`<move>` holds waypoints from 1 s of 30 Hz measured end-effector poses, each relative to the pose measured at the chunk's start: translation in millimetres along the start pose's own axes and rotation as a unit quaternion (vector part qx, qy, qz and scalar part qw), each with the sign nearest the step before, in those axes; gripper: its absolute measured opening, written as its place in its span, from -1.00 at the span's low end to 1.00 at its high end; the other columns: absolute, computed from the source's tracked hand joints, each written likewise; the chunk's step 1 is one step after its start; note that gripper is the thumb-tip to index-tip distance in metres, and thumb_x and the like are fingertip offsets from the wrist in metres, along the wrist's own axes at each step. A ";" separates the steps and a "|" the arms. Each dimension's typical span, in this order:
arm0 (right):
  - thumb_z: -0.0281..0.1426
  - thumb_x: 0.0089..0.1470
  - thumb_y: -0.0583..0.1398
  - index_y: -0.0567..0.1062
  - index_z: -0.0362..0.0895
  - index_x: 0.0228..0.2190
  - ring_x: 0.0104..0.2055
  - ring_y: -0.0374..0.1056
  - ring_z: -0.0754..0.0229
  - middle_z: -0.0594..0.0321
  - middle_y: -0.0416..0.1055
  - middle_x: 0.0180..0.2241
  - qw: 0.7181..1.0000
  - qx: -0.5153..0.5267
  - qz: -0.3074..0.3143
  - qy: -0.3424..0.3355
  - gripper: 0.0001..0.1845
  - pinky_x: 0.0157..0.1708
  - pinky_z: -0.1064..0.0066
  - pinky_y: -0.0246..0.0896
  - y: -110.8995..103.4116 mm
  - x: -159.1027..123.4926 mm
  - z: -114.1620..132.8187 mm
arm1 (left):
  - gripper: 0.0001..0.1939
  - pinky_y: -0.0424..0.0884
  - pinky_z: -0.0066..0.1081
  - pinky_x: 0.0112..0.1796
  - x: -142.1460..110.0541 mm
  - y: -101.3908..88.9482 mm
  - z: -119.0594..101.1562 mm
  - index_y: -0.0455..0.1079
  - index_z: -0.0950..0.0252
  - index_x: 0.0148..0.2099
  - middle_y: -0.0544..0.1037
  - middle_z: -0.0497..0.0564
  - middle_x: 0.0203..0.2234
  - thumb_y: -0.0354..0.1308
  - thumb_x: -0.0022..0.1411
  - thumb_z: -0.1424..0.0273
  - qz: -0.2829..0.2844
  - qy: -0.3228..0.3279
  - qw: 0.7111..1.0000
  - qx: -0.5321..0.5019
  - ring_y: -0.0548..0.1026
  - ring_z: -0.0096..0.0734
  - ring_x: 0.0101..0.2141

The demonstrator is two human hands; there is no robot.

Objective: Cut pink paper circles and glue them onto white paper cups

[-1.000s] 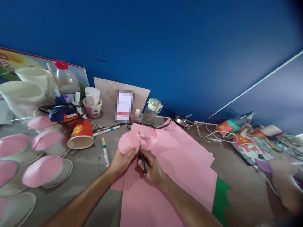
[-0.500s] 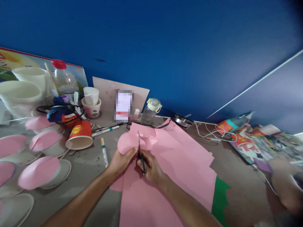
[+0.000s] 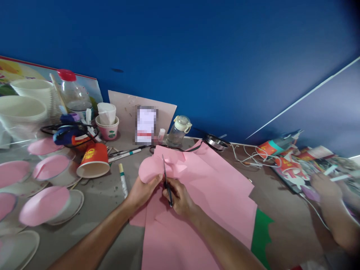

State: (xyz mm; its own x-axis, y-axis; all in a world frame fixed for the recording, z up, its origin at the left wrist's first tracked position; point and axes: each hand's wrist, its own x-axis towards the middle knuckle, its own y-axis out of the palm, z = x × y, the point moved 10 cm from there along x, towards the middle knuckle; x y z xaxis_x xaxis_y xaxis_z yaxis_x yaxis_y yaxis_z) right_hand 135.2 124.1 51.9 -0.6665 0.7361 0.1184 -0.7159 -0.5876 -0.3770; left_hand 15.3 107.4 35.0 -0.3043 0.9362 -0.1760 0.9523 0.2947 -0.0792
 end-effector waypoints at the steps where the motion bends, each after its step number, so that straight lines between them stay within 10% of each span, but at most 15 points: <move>1: -0.24 0.16 0.11 0.37 -0.16 -0.34 -0.56 0.04 0.36 0.38 0.16 -0.57 1.000 0.005 0.002 0.002 -0.78 -0.57 0.51 0.01 0.1 0.0 0.2 | -0.66 0.42 -0.33 -0.24 -0.2 -0.1 -1.3 0.47 0.33 -0.33 0.58 0.08 -0.39 0.14 0.04 0.13 0.000 0.002 1.000 -0.006 0.49 -0.25 -0.33; 30: -0.27 0.14 0.15 0.45 -0.19 -0.18 -0.49 0.18 0.32 0.28 0.31 -0.45 0.999 0.030 -0.004 0.024 -0.72 -0.48 0.51 0.18 -2.3 -2.1 -7.3 | -0.65 0.19 -0.50 -0.56 3.6 0.3 8.2 0.29 0.32 -0.56 0.31 -0.12 -0.69 0.20 -0.03 0.13 -0.012 -0.006 0.997 -0.071 0.23 -0.54 -0.61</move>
State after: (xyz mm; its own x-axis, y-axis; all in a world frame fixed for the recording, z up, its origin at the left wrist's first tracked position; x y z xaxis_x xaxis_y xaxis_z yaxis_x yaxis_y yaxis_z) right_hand 139.8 126.4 45.9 -0.6503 0.7558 0.0766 -0.7341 -0.5993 -0.3194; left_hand 14.3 109.3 26.2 -0.3266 0.9264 -0.1875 0.9379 0.3422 0.0567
